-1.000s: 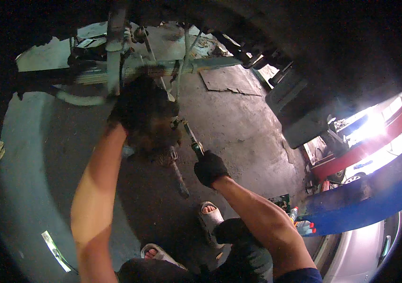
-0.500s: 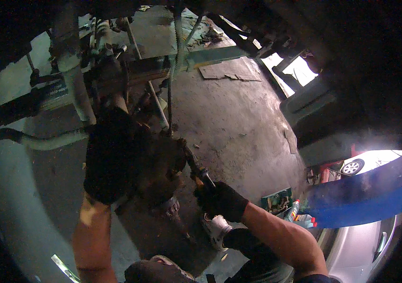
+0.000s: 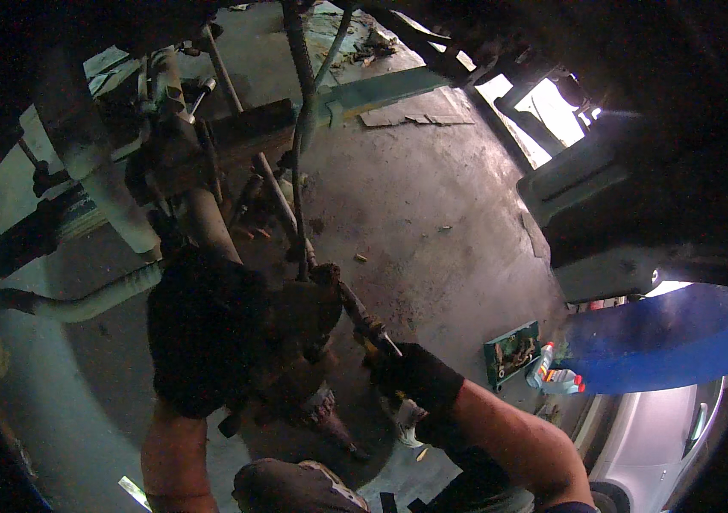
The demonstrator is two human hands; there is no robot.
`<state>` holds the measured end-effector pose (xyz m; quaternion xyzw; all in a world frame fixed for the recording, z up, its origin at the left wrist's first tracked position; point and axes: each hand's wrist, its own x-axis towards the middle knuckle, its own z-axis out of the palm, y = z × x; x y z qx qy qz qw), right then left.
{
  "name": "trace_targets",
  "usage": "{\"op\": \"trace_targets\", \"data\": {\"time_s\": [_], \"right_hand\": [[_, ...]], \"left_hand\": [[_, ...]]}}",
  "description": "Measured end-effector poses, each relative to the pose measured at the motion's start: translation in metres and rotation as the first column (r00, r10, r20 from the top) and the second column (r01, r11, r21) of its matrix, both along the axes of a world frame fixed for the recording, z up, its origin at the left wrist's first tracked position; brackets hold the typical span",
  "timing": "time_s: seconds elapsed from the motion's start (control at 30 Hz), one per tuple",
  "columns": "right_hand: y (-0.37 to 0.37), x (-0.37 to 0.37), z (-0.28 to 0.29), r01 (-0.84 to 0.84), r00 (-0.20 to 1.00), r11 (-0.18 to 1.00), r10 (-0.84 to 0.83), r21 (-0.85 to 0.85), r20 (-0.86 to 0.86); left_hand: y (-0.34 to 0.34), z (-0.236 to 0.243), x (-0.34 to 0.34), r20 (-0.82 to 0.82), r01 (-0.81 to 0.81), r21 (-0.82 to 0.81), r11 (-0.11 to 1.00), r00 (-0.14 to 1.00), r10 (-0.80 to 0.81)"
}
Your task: The person works under a lifted car, using pliers and a screwdriver to remove a cotter pin and loosen bolts on the brake caliper assembly. The person manipulates the caliper and suspension components while the vehicle remains elevated.
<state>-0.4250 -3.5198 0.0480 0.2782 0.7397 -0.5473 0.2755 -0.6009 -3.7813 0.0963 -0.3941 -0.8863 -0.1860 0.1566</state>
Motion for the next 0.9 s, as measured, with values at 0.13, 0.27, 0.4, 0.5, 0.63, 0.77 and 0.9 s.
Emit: {"op": "trace_targets", "data": {"time_s": [0.13, 0.27, 0.4, 0.5, 0.63, 0.77, 0.9], "right_hand": [[0.016, 0.001, 0.006, -0.234, 0.969, 0.945, 0.244, 0.228, -0.019], [0.032, -0.002, 0.023, -0.410, 0.785, 0.587, 0.616, 0.698, -0.058], [0.052, -0.017, 0.027, -0.299, 0.765, 0.428, 0.642, 0.853, -0.054], [0.054, -0.023, 0.018, -0.254, 0.733, 0.591, 0.634, 0.765, -0.247], [0.017, 0.005, 0.002, -0.289, 0.813, 0.610, 0.563, 0.737, -0.147], [-0.010, 0.026, -0.017, -0.126, 0.926, 0.880, 0.271, 0.459, -0.264], [0.001, 0.022, -0.019, -0.031, 0.976, 0.972, 0.080, 0.233, -0.204]], "left_hand": [[0.001, 0.001, 0.000, 0.025, 0.006, 0.004, 1.000, 1.000, -0.006], [0.001, 0.007, 0.000, 0.070, 0.012, 0.005, 1.000, 0.997, -0.012], [-0.001, 0.009, 0.001, 0.155, 0.000, 0.013, 1.000, 0.988, -0.002], [0.001, 0.000, -0.001, -0.047, -0.046, -0.113, 0.993, 0.998, 0.041], [0.002, -0.012, -0.006, -0.249, -0.034, 0.039, 0.999, 0.967, 0.042], [0.007, -0.012, -0.003, -0.110, -0.066, 0.167, 0.984, 0.990, 0.085], [0.006, -0.001, 0.001, 0.181, -0.105, 0.242, 0.965, 0.982, 0.061]]}}
